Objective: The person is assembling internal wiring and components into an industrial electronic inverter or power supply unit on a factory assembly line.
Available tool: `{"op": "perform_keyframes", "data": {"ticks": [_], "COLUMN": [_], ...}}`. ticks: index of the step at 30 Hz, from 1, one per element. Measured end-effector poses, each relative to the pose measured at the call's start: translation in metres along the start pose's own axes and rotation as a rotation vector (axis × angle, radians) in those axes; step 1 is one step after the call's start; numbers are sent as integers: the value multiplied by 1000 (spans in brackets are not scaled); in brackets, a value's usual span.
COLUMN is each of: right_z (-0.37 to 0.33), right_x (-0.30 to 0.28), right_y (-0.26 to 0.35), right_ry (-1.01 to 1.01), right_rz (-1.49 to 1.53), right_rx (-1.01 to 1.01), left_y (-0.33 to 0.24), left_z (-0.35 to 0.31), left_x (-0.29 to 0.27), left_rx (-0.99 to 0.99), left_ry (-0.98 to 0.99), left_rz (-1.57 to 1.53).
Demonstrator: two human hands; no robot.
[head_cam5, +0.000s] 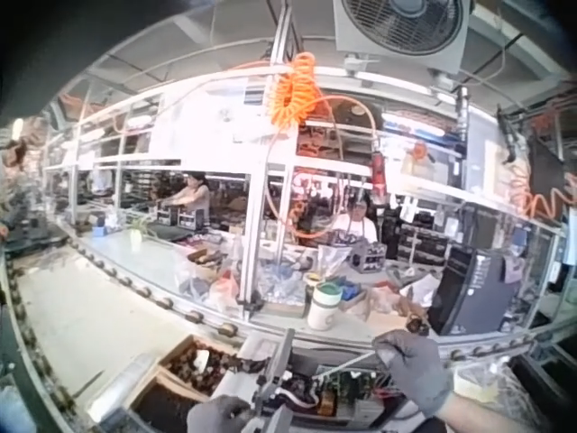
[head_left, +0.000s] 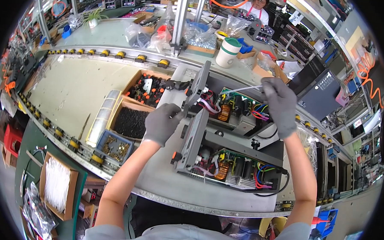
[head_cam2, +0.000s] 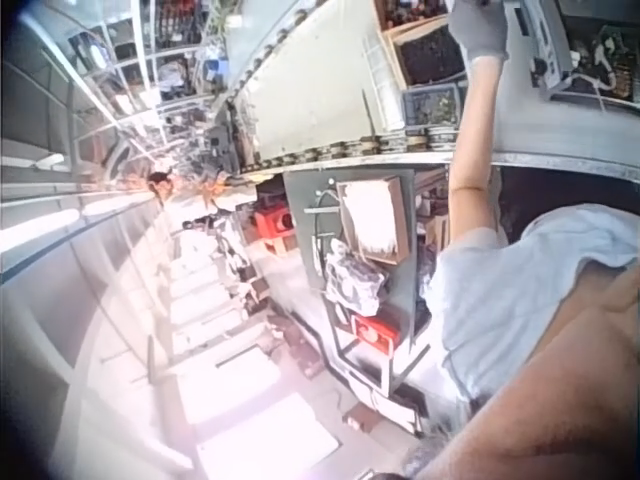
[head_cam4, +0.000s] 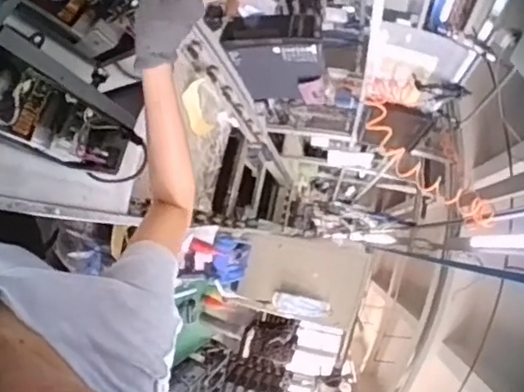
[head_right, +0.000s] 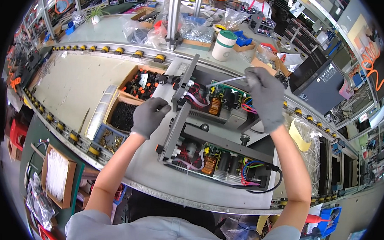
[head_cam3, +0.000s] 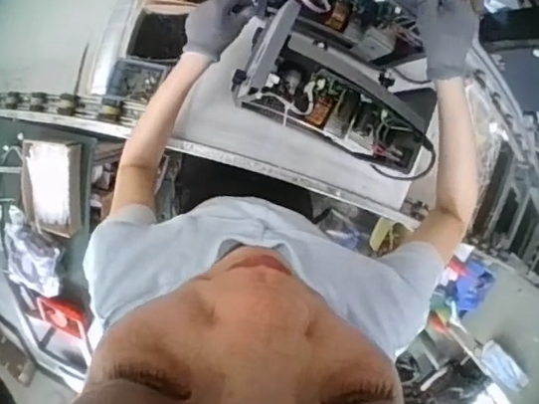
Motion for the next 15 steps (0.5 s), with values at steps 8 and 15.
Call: {"op": "perform_keyframes", "data": {"ticks": [8,15], "right_z": [42,53], "right_x": [67,96], "right_y": [-55,-78], "right_ry": [173,279], "right_rz": [-180,-14], "right_rx": [3,273], "left_y": [6,19], "left_z": [42,58], "left_x": [58,102], "left_rx": [172,176], "left_ry": [59,223], "left_rz": [-2,-36]}}
Point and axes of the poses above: each hand's wrist, its own z-axis towards the middle knuckle, its own x-axis out of the palm, y = z × x, the point moved 7 cm from there along z, towards the middle knuckle, and after that the axes turned 3 degrees about x, right-handed, at the moved point
